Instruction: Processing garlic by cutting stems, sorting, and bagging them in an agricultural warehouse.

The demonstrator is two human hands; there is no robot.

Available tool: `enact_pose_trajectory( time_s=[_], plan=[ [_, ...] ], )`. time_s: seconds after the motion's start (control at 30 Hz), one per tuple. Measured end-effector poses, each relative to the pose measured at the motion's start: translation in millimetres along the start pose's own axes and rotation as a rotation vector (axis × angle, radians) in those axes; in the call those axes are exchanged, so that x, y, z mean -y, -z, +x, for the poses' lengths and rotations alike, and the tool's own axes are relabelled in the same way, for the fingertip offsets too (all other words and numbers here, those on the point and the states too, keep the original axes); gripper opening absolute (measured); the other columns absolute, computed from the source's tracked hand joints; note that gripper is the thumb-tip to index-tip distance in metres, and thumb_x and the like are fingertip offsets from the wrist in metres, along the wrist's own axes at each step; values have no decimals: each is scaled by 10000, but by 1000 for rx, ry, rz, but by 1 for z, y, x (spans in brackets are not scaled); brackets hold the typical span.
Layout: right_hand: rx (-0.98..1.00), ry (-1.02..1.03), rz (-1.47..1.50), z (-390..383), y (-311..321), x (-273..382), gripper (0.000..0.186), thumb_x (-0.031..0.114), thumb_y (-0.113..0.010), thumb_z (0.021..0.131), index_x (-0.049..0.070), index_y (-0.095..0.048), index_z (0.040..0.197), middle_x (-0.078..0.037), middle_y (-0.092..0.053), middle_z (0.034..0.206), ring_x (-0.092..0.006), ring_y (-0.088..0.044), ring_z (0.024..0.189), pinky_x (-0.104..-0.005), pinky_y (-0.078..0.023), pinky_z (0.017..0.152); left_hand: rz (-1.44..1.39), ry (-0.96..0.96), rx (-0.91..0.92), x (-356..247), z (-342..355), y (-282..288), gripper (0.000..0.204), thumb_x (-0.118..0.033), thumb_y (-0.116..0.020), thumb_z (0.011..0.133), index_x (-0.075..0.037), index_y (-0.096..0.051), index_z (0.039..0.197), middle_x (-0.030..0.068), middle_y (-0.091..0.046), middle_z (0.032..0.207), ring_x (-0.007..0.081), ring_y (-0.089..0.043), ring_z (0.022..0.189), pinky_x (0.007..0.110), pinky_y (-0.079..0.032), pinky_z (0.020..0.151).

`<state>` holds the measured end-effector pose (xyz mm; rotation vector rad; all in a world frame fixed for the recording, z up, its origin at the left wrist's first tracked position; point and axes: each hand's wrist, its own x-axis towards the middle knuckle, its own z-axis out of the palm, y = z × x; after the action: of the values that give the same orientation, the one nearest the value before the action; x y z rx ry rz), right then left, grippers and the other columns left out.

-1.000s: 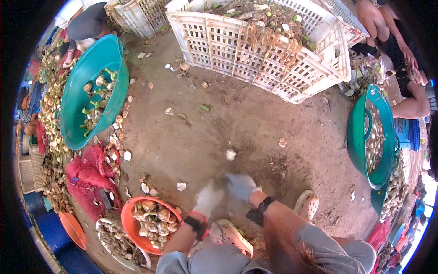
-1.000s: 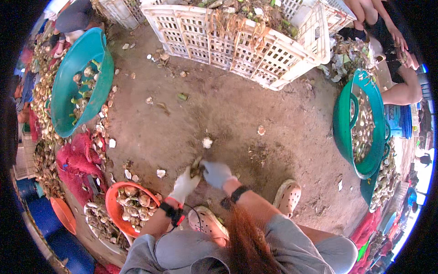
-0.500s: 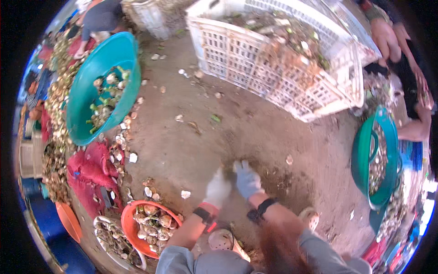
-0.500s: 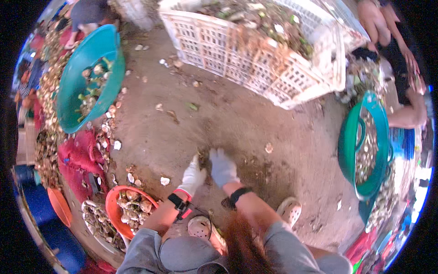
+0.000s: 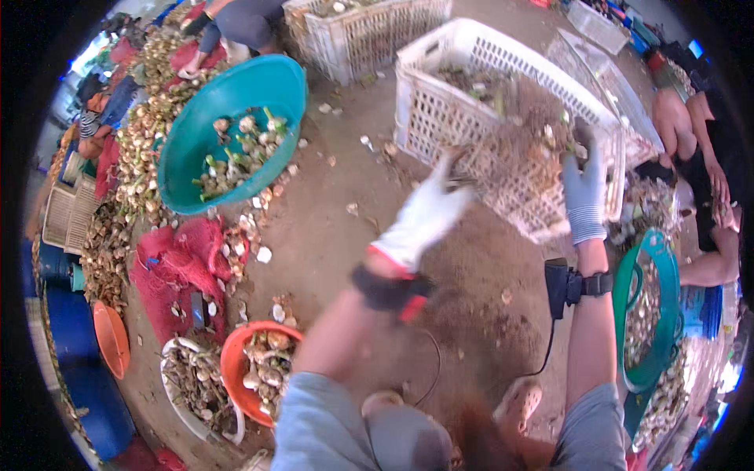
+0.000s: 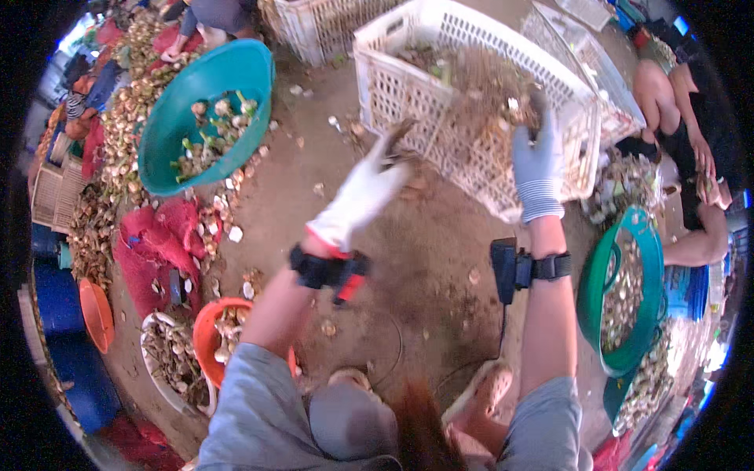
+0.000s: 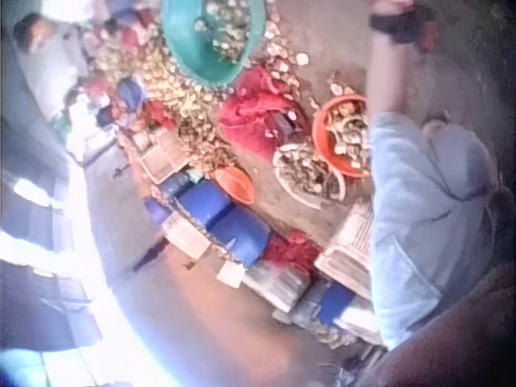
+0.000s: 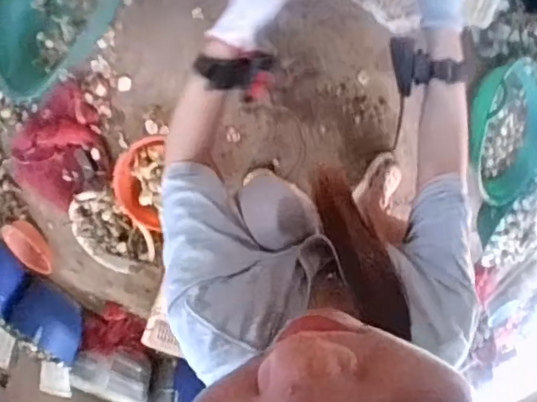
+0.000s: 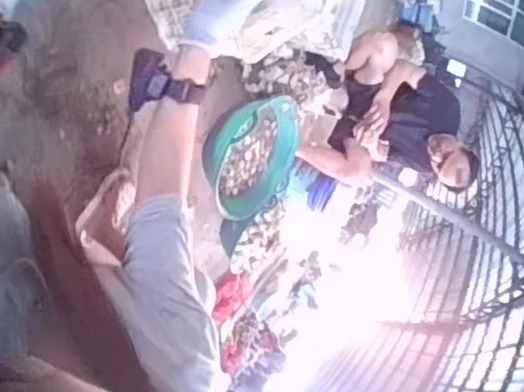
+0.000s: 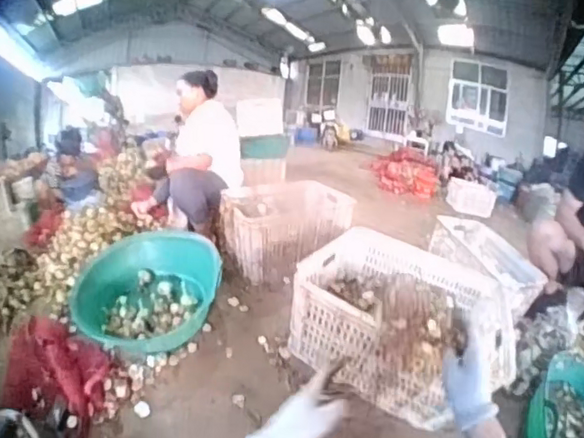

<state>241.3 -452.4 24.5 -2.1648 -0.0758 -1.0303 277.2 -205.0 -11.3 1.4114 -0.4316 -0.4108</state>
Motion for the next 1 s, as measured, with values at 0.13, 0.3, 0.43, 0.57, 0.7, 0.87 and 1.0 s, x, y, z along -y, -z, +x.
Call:
enact_pose_trajectory(
  time_s=[0.13,0.3,0.43,0.57,0.7,0.87,1.0],
  plan=[
    [563,-432,-436,-116,44,-53,299,124,-504,885,73,-538,1178,-184,-629,1035,-349,-632,862,-447,-498,788,1009,354,-169,60,-122,68,549,-294,-606,803,-87,-466,1292,218,-606,1091,355,-584,1035,422,-478,854],
    [988,-718,-726,-312,13,6,511,284,-555,832,108,-425,1293,-230,-483,1273,-391,-513,1131,-439,-465,891,1452,805,69,113,-256,60,866,-318,-696,711,-59,-265,1417,191,-524,1131,328,-594,924,412,-511,753],
    [942,-666,-361,-352,-57,72,495,198,-609,799,99,-450,1257,-214,-501,1203,-385,-518,1094,-444,-475,878,1252,713,-131,148,-263,14,764,-266,-689,730,-38,-339,1370,211,-514,1145,329,-595,942,412,-507,769],
    [902,-415,-300,-290,-93,47,479,123,-606,785,114,-485,1248,-193,-482,1197,-371,-531,1046,-421,-480,878,910,594,-267,161,-253,2,651,-207,-693,726,-20,-396,1275,249,-558,1098,393,-625,860,435,-515,730],
    [1096,-351,-535,-235,-103,37,466,53,-529,817,137,-476,1273,-155,-460,1229,-340,-536,1049,-418,-494,848,795,760,-316,158,-254,-2,537,-206,-661,764,-73,-427,1229,213,-582,1100,379,-617,915,435,-503,763],
    [1245,-328,-328,-321,-96,72,419,-16,-493,772,105,-534,1171,-161,-494,1173,-361,-555,1008,-427,-478,855,607,653,-300,182,-249,-39,475,-134,-562,809,-78,-406,1254,223,-596,1092,389,-585,994,451,-471,852],
    [742,-610,112,-353,-89,62,349,-61,-496,733,51,-569,1056,-149,-585,985,-313,-572,915,-372,-461,825,183,930,-286,173,-222,-47,539,-106,-518,827,-31,-341,1331,264,-552,1157,373,-551,1092,425,-448,908]
  ],
)
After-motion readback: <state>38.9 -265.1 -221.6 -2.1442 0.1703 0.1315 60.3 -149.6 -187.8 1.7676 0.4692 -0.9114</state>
